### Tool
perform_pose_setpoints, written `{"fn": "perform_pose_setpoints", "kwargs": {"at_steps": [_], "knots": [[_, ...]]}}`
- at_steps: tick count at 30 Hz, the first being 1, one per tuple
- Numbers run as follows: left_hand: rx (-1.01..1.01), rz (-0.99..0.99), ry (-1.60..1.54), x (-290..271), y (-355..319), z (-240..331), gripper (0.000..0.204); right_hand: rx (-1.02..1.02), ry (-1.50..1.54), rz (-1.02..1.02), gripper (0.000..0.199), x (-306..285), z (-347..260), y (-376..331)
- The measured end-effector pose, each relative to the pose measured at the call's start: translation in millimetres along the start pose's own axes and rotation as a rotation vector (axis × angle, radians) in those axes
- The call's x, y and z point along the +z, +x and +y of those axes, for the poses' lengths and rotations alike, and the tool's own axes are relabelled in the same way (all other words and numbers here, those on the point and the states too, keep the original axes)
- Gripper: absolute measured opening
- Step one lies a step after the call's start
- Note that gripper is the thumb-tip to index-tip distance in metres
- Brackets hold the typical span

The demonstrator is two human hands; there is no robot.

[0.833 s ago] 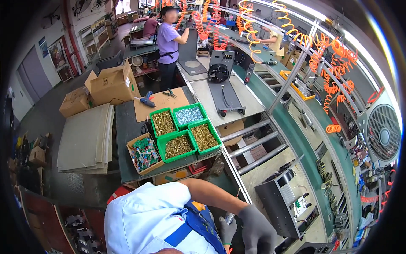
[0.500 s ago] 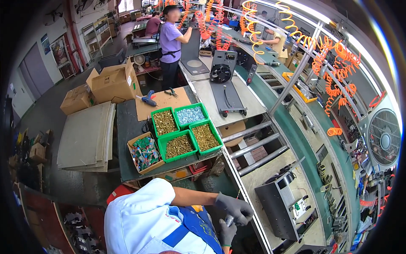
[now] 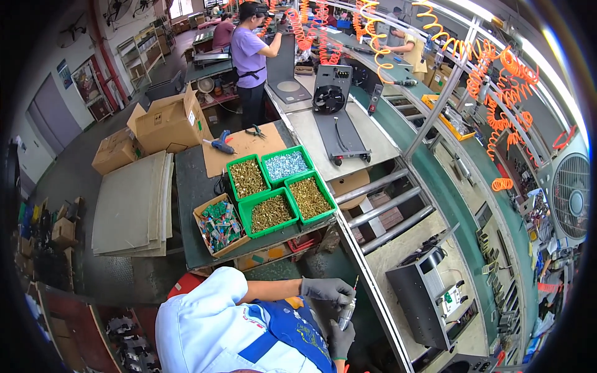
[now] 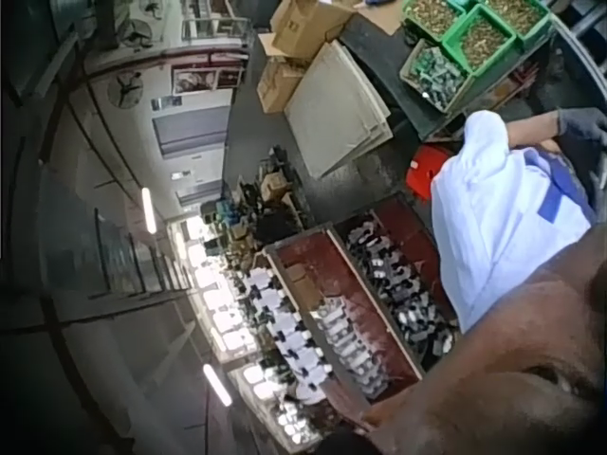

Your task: Assembling an electronic component enclosure using a pneumatic screwdriver on an assembly line.

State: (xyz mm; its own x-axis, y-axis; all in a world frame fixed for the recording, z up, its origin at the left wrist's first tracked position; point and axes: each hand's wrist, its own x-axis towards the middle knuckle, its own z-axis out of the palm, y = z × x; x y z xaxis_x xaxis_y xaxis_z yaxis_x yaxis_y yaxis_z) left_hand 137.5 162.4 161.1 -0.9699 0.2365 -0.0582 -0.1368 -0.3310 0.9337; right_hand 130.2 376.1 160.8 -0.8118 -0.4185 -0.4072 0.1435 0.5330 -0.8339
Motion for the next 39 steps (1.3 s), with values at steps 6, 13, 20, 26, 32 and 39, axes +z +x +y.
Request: {"fn": "perform_pose_setpoints", "kwargs": {"at_steps": [6,13,20,26,32,39], "knots": [[-0.065,0.014,-0.092,-18,-3,-8,0.02,0.041,0.05,0.029,0.024,9,-5,5],[-0.098,0.017,-0.04,-41,-5,-17,0.019,0.034,0.018,0.097,0.026,19,-3,9],[-0.21,0.493,0.218,-164,-12,-66,0.018,0.105,0.031,0.153,0.031,31,-7,18],[-0.353,0.971,1.095,-336,-42,-31,0.026,0.225,0.021,0.131,0.028,37,-28,16],[-0.585,1.207,1.475,-472,-60,-9,0.022,0.241,-0.002,0.231,0.026,42,-4,12],[-0.917,1.049,1.339,-531,-83,-18,0.028,0.299,-0.177,0.25,0.03,38,-17,15]]}}
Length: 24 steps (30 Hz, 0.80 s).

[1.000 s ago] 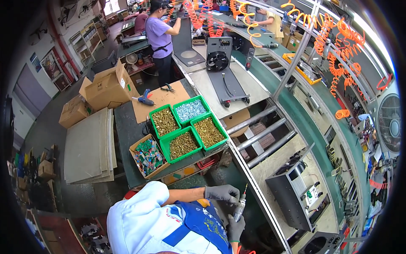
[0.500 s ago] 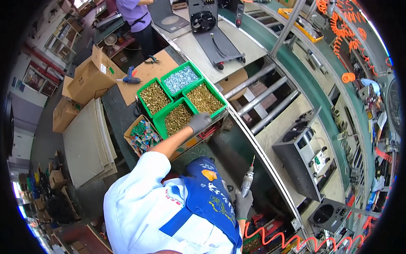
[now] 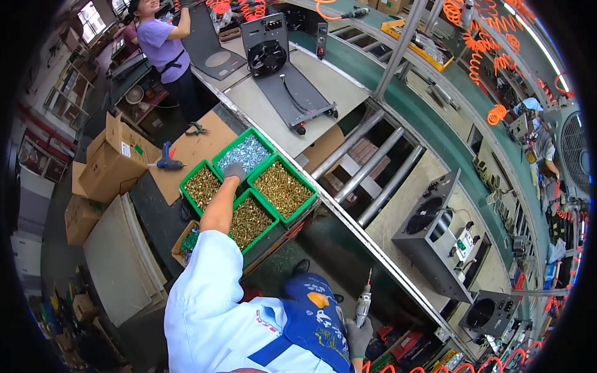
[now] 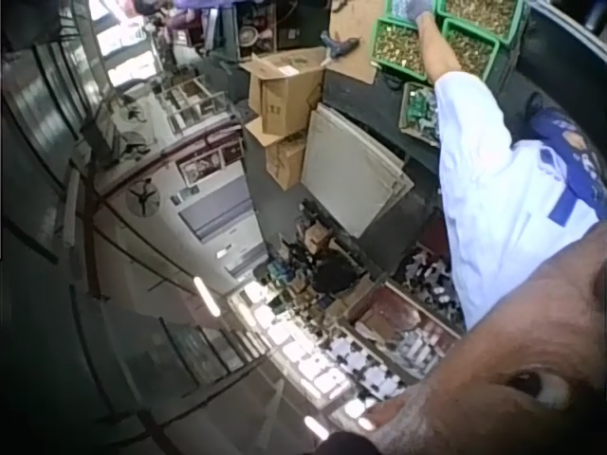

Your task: Assembling an electronic component enclosure using a pneumatic screwdriver on an assembly line.

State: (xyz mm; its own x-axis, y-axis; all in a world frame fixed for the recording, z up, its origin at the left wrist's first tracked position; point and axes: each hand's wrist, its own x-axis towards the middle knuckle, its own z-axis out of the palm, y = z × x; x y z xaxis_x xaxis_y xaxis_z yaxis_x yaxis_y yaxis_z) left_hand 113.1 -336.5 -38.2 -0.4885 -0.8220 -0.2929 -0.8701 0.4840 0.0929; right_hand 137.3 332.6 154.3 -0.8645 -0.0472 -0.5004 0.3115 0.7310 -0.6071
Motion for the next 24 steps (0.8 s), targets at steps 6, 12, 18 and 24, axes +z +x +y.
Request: {"fn": "perform_pose_setpoints", "kwargs": {"at_steps": [6,12,18,24], "knots": [[-0.02,0.032,-0.033,2,11,15,0.027,0.035,0.05,-0.012,0.031,2,-10,7],[0.03,0.12,-0.038,18,2,-13,0.025,-0.041,0.037,-0.041,0.031,1,-8,15],[0.129,0.265,-0.123,20,-4,-12,0.025,-0.13,-0.009,-0.003,0.036,0,3,10],[0.165,0.147,-0.026,13,24,-13,0.028,0.025,-0.027,0.009,0.051,-12,-41,4]]}}
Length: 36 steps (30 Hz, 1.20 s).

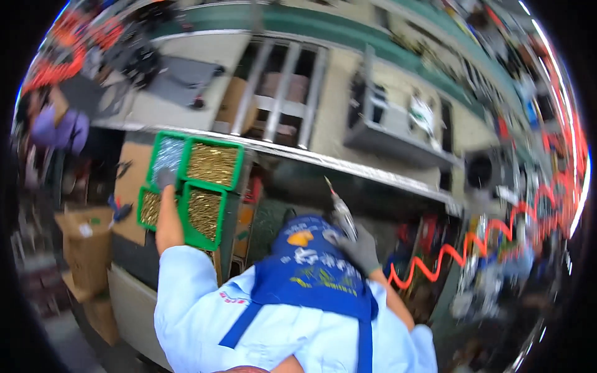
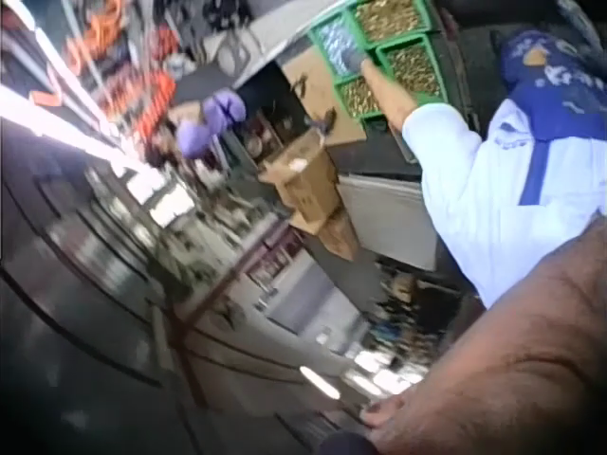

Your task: Assembling an electronic component enclosure using a pneumatic screwdriver on an assembly line.

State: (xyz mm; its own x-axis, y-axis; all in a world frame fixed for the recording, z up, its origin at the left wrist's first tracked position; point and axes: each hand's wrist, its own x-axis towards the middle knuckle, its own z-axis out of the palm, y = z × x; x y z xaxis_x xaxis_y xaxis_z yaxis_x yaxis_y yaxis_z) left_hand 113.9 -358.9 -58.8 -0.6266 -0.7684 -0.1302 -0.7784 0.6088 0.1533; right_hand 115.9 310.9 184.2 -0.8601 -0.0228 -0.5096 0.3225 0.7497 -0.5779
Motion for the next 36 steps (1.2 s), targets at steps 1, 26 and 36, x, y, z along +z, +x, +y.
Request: {"fn": "perform_pose_setpoints", "kwargs": {"at_steps": [1,26,36], "knots": [[-0.049,0.017,0.132,0,8,-19,0.027,-0.01,-0.035,-0.021,0.054,-5,5,4],[0.807,-0.433,-0.391,121,-280,496,0.023,0.107,0.22,0.22,0.047,-96,133,43],[0.015,0.195,-0.245,4,-138,268,0.032,0.248,0.434,0.198,0.031,-101,187,26]]}}
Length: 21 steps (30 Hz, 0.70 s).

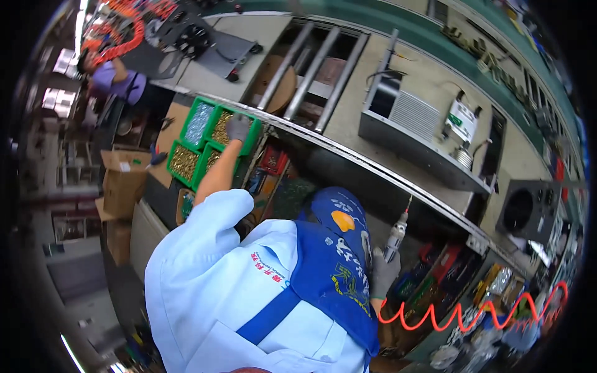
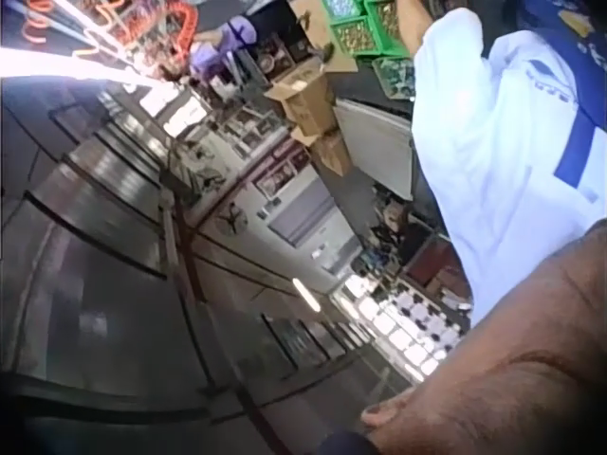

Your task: Assembling an electronic component enclosure using a pneumatic screwdriver on an assembly line.

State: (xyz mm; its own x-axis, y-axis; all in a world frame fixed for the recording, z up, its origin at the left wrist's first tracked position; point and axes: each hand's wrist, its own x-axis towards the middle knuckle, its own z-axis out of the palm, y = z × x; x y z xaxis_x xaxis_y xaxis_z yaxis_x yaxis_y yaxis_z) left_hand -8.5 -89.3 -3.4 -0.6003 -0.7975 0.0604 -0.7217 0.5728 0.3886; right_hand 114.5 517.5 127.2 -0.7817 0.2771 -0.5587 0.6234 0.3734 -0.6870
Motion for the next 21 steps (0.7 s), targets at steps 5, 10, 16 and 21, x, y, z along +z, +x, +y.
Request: {"fn": "perform_pose_setpoints", "kwargs": {"at_steps": [5,10,16,21], "knots": [[-0.064,0.196,0.148,-127,65,-100,0.033,-0.073,-0.041,-0.101,0.028,-11,1,16],[-0.026,0.302,0.153,-136,91,-106,0.033,-0.095,-0.106,-0.07,0.032,-16,20,30],[0.22,-0.217,-0.168,-26,-74,14,0.026,-0.161,0.001,-0.07,0.032,-1,7,42],[0.631,-0.712,-0.142,83,-199,166,0.041,-0.057,-0.009,-0.011,0.038,-9,6,23]]}}
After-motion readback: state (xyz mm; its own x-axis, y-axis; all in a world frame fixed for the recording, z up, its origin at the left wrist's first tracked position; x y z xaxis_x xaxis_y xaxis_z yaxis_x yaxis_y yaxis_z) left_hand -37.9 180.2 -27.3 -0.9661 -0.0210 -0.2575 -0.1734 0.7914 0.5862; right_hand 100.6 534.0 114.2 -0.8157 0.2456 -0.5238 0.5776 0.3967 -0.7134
